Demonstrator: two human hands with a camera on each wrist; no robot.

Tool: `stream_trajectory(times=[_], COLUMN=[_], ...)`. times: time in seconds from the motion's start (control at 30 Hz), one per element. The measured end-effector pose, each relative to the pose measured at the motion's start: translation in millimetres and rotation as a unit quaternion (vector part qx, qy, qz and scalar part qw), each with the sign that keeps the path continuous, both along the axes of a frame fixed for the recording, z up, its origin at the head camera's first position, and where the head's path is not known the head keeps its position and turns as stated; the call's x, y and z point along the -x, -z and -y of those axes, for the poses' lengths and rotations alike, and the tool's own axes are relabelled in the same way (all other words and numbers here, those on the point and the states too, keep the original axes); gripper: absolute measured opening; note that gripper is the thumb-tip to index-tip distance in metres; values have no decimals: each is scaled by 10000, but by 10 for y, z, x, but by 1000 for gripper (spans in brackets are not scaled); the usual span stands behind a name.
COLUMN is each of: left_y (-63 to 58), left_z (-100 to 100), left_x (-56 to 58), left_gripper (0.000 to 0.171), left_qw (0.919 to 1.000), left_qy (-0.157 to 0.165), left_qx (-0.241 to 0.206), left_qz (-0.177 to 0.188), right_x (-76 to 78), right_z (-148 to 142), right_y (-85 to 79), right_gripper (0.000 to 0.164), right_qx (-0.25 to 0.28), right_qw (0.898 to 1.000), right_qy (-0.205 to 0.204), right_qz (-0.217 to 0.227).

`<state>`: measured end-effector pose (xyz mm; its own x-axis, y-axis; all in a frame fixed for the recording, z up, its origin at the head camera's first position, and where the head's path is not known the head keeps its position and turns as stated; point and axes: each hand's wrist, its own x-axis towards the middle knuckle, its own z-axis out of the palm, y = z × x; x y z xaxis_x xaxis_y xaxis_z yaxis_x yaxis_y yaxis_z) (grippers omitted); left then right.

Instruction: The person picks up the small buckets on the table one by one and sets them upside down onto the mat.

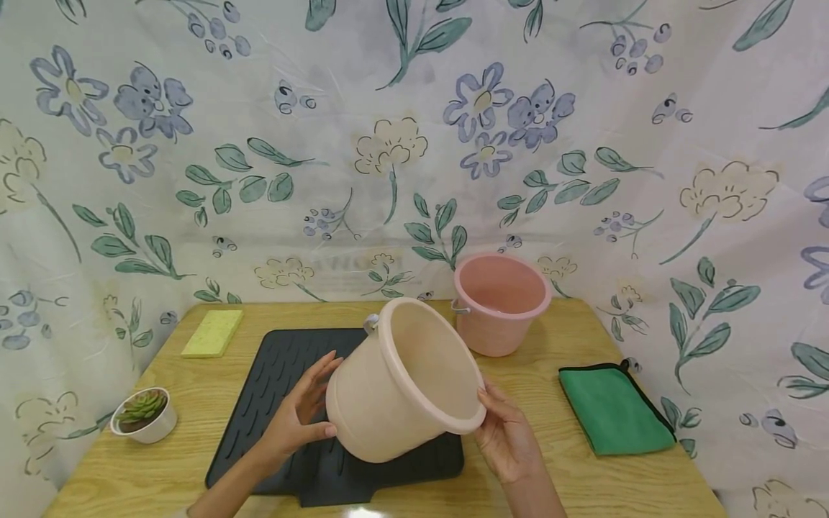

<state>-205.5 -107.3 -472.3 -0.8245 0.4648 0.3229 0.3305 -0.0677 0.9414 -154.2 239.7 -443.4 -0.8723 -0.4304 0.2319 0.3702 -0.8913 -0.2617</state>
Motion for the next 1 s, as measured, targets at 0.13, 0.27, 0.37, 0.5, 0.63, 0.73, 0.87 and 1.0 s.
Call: stream_trajectory(times=[0.13, 0.27, 0.37, 0.5, 0.63, 0.73, 0.87, 1.0], left_y=[14, 20, 19, 6, -30, -67, -115, -146], left_z=[-39, -100, -156, -242, -319, -367, -411, -430], left_x=[1, -19, -37, -51, -73, -101, -122, -129], left_gripper=[95, 95, 93, 91, 95, 99, 104, 105], left_qw=[9982, 9915, 9865, 9821, 9797, 9809, 9779, 9700], left_qy=[229, 473, 544, 580, 590, 521, 580, 783], left_qx=[-506, -1054, -1354, -1704, -1905, -1871, -1989, -2274], left_qz=[212, 599, 742, 554, 178, -103, -288, -349], right_x=[-12, -20, -28, -35, -43, -52, -69, -77], right_z=[20, 47, 77, 125, 170, 199, 233, 262], right_y=[-6, -17, -23, -32, -50, -68, -85, -75], right_gripper=[50, 50, 51, 54, 52, 51, 51, 51], right_qx=[81, 88, 155, 309, 372, 406, 456, 459], right_qw=[9998, 9996, 9997, 9995, 9993, 9991, 9987, 9985], right_qy=[-22, 4, -29, -107, -84, -106, -168, -222], right_qz=[172, 263, 196, 56, 25, 53, 133, 187])
